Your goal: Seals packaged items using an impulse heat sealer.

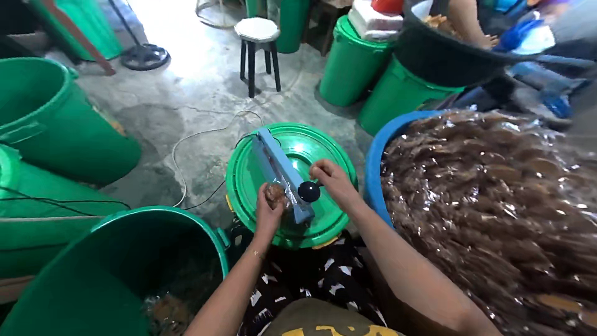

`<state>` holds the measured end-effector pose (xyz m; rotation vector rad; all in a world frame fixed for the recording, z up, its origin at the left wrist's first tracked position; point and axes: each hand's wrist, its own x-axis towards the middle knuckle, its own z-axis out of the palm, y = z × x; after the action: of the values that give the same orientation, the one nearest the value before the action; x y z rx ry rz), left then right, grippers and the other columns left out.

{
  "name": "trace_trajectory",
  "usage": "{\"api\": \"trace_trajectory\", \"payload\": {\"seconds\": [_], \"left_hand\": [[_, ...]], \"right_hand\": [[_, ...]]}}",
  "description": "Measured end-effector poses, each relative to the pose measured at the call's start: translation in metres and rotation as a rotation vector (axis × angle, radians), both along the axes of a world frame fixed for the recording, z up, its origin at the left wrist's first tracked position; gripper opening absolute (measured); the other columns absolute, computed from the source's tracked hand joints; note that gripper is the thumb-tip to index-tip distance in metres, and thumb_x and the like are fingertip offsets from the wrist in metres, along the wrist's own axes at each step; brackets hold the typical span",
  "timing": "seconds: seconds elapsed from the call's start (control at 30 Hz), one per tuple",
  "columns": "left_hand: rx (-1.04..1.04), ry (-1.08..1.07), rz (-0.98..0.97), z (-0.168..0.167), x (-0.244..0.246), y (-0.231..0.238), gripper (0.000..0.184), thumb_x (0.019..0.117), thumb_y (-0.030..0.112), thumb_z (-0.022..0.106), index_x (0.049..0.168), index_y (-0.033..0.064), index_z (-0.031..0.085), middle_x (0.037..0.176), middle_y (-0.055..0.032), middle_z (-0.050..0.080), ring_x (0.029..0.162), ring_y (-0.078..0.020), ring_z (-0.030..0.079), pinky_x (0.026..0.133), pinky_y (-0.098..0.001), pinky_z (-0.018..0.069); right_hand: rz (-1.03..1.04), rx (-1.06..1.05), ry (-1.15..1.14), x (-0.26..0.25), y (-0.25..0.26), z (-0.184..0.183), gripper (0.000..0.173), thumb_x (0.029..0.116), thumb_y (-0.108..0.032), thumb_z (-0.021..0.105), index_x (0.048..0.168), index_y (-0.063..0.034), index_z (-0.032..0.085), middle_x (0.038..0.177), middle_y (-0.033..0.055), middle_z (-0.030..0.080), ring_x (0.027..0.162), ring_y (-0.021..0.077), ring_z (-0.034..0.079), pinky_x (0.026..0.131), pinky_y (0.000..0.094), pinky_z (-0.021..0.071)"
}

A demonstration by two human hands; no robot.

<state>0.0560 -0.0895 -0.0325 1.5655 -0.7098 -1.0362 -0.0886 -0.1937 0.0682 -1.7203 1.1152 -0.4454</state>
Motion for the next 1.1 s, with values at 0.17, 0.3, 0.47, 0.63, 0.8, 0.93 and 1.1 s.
{"api": "trace_trajectory", "payload": {"seconds": [0.17, 0.3, 0.47, 0.63, 0.8, 0.93, 1.1], "left_hand": [[0.034, -0.076, -0.049, 0.016, 0.022, -0.029, 0.075, 0.0968, 0.013, 0.062, 0.159, 0.0030, 0.022, 0.143, -0.0293, 0.046, 0.122, -0.0346, 0.056, 0.100, -0.0460, 0.0502], [0.104, -0.023, -0.012, 0.009, 0.033, -0.031, 0.070, 0.1002, 0.012, 0.059, 0.159, 0.0043, 0.022, 0.143, -0.0295, 0.047, 0.121, -0.0356, 0.058, 0.099, -0.0476, 0.0515], [0.101, 0.291, 0.203, -0.008, 0.039, -0.032, 0.052, 0.1100, 0.020, 0.041, 0.156, 0.0037, 0.022, 0.126, -0.0210, 0.056, 0.101, -0.0216, 0.062, 0.085, -0.0375, 0.0543], [0.021, 0.355, 0.312, -0.011, 0.034, -0.037, 0.044, 0.1125, 0.033, 0.020, 0.140, 0.0024, 0.037, 0.096, -0.0042, 0.064, 0.075, -0.0087, 0.064, 0.068, -0.0286, 0.0561], [-0.006, 0.349, 0.048, 0.003, 0.026, -0.039, 0.062, 0.1074, 0.052, 0.004, 0.113, 0.0118, 0.051, 0.083, 0.0058, 0.067, 0.074, -0.0043, 0.067, 0.067, -0.0250, 0.0589], [-0.013, -0.134, -0.103, 0.017, 0.013, -0.037, 0.036, 0.1066, 0.021, 0.047, 0.131, -0.0050, 0.048, 0.099, 0.0006, 0.059, 0.081, 0.0044, 0.057, 0.076, -0.0176, 0.0508], [-0.171, -0.214, -0.058, 0.005, 0.032, 0.011, 0.056, 0.1005, 0.012, 0.051, 0.144, -0.0144, 0.026, 0.123, -0.0135, 0.055, 0.101, -0.0007, 0.062, 0.088, -0.0232, 0.0559]], "right_hand": [[0.492, -0.110, 0.675, 0.042, 0.015, 0.015, 0.078, 0.1023, -0.023, 0.059, 0.165, -0.0107, 0.014, 0.164, 0.0275, 0.024, 0.148, 0.0465, 0.032, 0.115, 0.0580, 0.0378], [0.346, -0.263, 0.653, 0.041, 0.029, -0.014, 0.068, 0.1028, -0.028, 0.052, 0.163, -0.0122, 0.025, 0.158, 0.0223, 0.040, 0.141, 0.0394, 0.046, 0.109, 0.0521, 0.0447], [0.263, -0.418, 0.460, 0.028, 0.035, -0.037, 0.057, 0.1017, -0.031, 0.052, 0.153, -0.0065, 0.048, 0.150, 0.0240, 0.051, 0.134, 0.0389, 0.054, 0.103, 0.0509, 0.0495], [0.236, -0.408, 0.382, 0.022, 0.035, -0.043, 0.058, 0.0998, -0.030, 0.058, 0.152, -0.0072, 0.049, 0.149, 0.0238, 0.052, 0.133, 0.0389, 0.056, 0.100, 0.0522, 0.0513], [0.207, -0.411, 0.294, 0.015, 0.033, -0.043, 0.056, 0.0990, -0.028, 0.062, 0.149, -0.0054, 0.052, 0.149, 0.0251, 0.052, 0.135, 0.0395, 0.053, 0.104, 0.0515, 0.0493], [0.173, -0.764, 0.165, 0.017, 0.038, -0.054, 0.038, 0.0940, -0.022, 0.068, 0.127, -0.0030, 0.071, 0.142, 0.0211, 0.060, 0.135, 0.0380, 0.055, 0.105, 0.0516, 0.0485], [0.162, -0.924, -0.119, -0.023, 0.052, -0.032, 0.038, 0.0873, -0.014, 0.077, 0.122, 0.0004, 0.072, 0.129, 0.0201, 0.069, 0.124, 0.0365, 0.064, 0.105, 0.0455, 0.0528]]}}
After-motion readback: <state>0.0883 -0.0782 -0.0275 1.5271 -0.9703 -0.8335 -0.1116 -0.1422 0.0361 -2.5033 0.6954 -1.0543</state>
